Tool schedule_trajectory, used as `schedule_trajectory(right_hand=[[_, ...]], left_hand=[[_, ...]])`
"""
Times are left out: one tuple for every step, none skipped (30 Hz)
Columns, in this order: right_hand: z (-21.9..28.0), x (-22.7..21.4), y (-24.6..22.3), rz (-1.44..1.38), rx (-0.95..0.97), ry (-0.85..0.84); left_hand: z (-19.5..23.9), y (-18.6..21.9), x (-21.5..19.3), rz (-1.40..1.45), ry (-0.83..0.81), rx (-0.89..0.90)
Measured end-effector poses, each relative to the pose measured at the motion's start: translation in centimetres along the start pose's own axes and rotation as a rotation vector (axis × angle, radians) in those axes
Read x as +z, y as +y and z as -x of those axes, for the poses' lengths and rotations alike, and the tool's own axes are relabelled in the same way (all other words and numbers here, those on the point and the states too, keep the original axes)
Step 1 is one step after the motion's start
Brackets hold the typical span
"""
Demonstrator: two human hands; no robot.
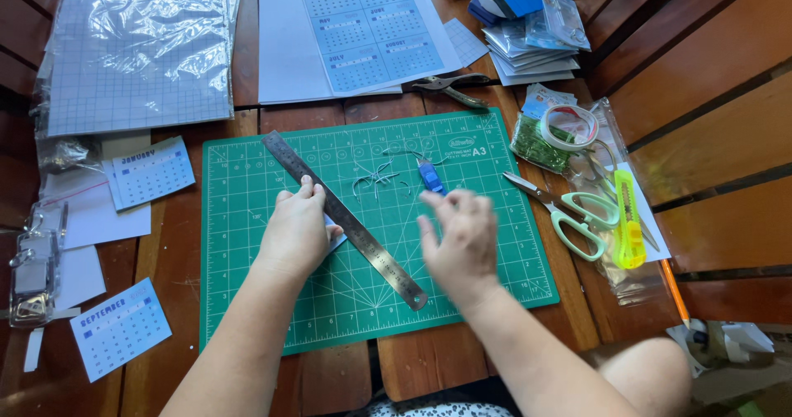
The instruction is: The person cuts printed calendar sheets into smaller pieces using a ruler and a utility knife on a green cutting mat. They measure, align, and slice the paper, then fold the cut pieces and place them on the table.
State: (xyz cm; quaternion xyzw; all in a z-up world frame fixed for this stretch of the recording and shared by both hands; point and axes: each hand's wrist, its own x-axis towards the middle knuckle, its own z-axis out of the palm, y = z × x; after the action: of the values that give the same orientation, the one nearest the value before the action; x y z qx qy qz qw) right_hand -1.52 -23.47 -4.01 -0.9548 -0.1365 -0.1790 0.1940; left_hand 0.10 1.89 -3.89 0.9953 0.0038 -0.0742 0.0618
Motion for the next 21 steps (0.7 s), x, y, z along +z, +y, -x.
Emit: schedule_trajectory(right_hand=[[0.7, 0.4, -1.1, -0.002, -0.002, 0.002], [1.5, 0.8, -2.3, -0.118, -0.041, -0.072], [2.3, 1.2, -3.5, -0.233, -0.081, -0.144], [2.6, 1.3, -4.1, -0.234, -0.082, -0.141], [2.9, 1.4, -4.8, -0.232, -0.046, -0.210], [3.1, 1.4, -5.5, -0.230, -0.011, -0.280], [3.1, 1.6, -5.6, -0.231, -0.014, -0.278], [3.1, 1.9, -5.7, -0.203, 0.019, -0.311], [3.1, 2.1, -5.8, -0.174, 0.052, -0.344], [2.7, 2.0, -6.1, -0.176, 0.049, -0.343], [2.4, 1.9, -6.3, -0.180, 0.093, -0.399], [2.1, 1.8, -6.4, -0.183, 0.138, -0.454], [1.8, 2.2, -6.2, -0.183, 0.135, -0.453], [1.5, 2.6, -6.0, -0.185, 0.175, -0.496], [1.2, 3.0, -5.7, -0.187, 0.216, -0.538], [0.9, 3.0, -5.7, -0.186, 0.214, -0.536], [0.6, 3.0, -5.7, -0.199, 0.228, -0.579], [0.3, 3.0, -5.7, -0.212, 0.243, -0.621], [0.4, 3.2, -5.6, -0.212, 0.242, -0.619], [0.4, 3.4, -5.5, -0.240, 0.270, -0.621], [0.5, 3.6, -5.4, -0.268, 0.297, -0.622]], left_hand=[[0.1, 0.2, -0.1, -0.002, 0.002, -0.002], [0.3, 0.4, -0.2, 0.033, 0.022, -0.026], [0.6, 0.5, -0.3, 0.068, 0.043, -0.049], [0.9, 0.8, -0.8, 0.066, 0.046, -0.050], [1.2, 1.1, -1.3, 0.092, 0.071, -0.112], [1.5, 1.3, -1.9, 0.118, 0.097, -0.177], [1.4, 1.0, -1.6, 0.118, 0.100, -0.179], [1.3, 0.8, -1.3, 0.135, 0.089, -0.193], [1.2, 0.5, -1.0, 0.153, 0.078, -0.207], [1.2, 0.3, -1.0, 0.153, 0.081, -0.210], [1.1, 0.2, -1.0, 0.132, 0.084, -0.215], [0.9, 0.1, -0.9, 0.112, 0.086, -0.219], [0.8, -0.2, -1.1, 0.112, 0.089, -0.220], [0.7, -0.4, -1.1, 0.125, 0.091, -0.219], [0.6, -0.6, -1.2, 0.137, 0.093, -0.218], [0.6, -0.5, -1.9, 0.138, 0.096, -0.218], [0.7, -0.3, -2.6, 0.143, 0.059, -0.238], [0.7, -0.1, -3.3, 0.147, 0.021, -0.259], [0.6, -0.1, -3.3, 0.147, 0.024, -0.259], [0.4, -0.1, -3.4, 0.157, 0.012, -0.260], [0.3, -0.2, -3.4, 0.167, 0.001, -0.262]])
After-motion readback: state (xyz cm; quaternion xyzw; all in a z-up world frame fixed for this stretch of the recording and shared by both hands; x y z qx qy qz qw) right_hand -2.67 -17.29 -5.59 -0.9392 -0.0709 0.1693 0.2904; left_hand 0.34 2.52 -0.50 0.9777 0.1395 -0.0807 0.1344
